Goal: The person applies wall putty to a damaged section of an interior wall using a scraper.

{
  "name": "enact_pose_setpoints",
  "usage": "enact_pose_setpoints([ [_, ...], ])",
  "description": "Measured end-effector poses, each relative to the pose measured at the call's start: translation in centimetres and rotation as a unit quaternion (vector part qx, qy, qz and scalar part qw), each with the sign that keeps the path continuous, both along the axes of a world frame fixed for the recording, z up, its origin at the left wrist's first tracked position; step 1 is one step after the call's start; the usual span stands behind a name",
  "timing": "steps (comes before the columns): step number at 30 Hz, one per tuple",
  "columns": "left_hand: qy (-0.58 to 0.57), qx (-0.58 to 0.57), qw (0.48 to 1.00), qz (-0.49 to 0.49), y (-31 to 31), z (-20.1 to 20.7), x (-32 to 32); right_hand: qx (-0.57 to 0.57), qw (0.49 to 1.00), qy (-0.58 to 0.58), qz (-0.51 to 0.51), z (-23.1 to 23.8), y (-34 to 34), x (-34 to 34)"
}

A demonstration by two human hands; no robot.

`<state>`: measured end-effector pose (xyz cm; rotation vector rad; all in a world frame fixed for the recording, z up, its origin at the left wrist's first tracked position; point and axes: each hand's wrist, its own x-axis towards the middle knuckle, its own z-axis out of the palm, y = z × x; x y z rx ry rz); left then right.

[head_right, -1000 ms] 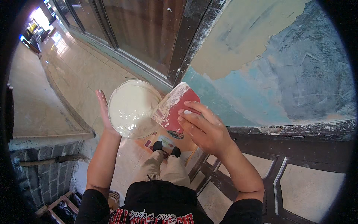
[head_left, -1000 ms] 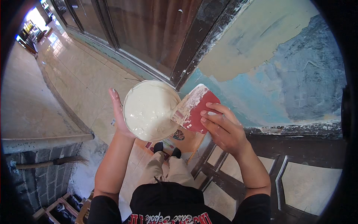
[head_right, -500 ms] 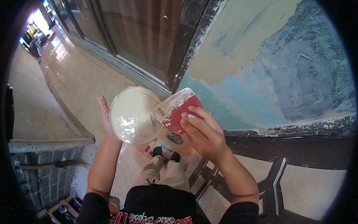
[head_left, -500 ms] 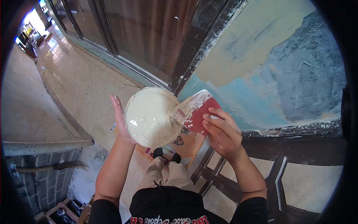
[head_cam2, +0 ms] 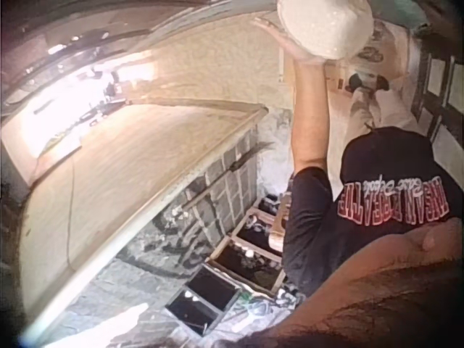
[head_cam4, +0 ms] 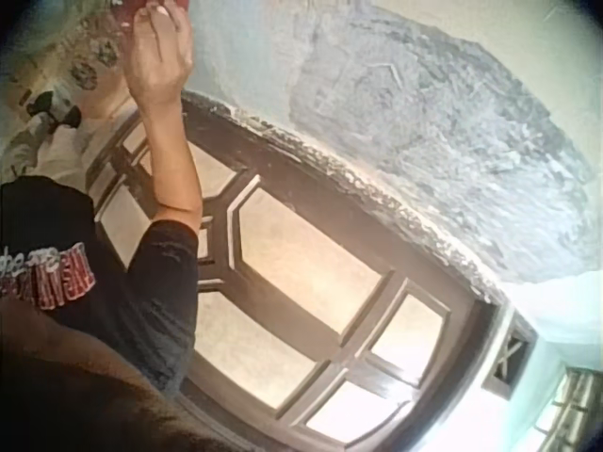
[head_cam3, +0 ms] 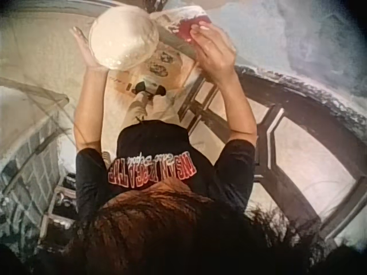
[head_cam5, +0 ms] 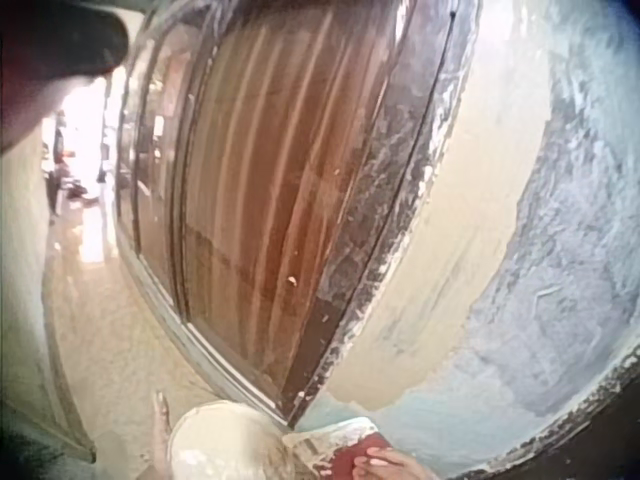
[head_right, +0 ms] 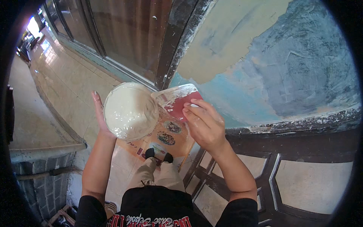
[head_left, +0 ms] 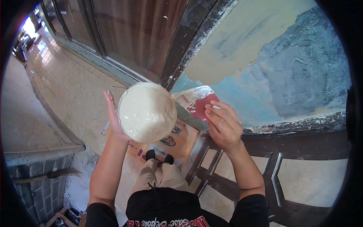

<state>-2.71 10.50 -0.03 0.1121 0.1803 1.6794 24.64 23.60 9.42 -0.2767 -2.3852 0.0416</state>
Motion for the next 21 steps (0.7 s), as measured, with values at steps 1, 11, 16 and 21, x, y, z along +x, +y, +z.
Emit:
enact_pose_setpoints([
  [1,-0.006,-0.005,1.000,-0.004,0.0,-0.1,0.0,0.002,1.000,0.000,-0.009,0.1,0.2,0.2],
  [11,-0.033,0.004,0.999,0.008,-0.7,-2.0,-1.3,-0.088,0.983,0.026,-0.161,-5.8,5.7,4.5],
  [16,-0.026,-0.053,0.998,0.036,-1.5,-2.8,-2.3,-0.186,0.953,-0.017,-0.237,-12.3,9.4,5.5],
  [21,0.012,-0.088,0.994,0.060,-1.8,-4.3,-4.4,-0.141,0.962,-0.043,-0.231,-16.5,13.2,4.7],
])
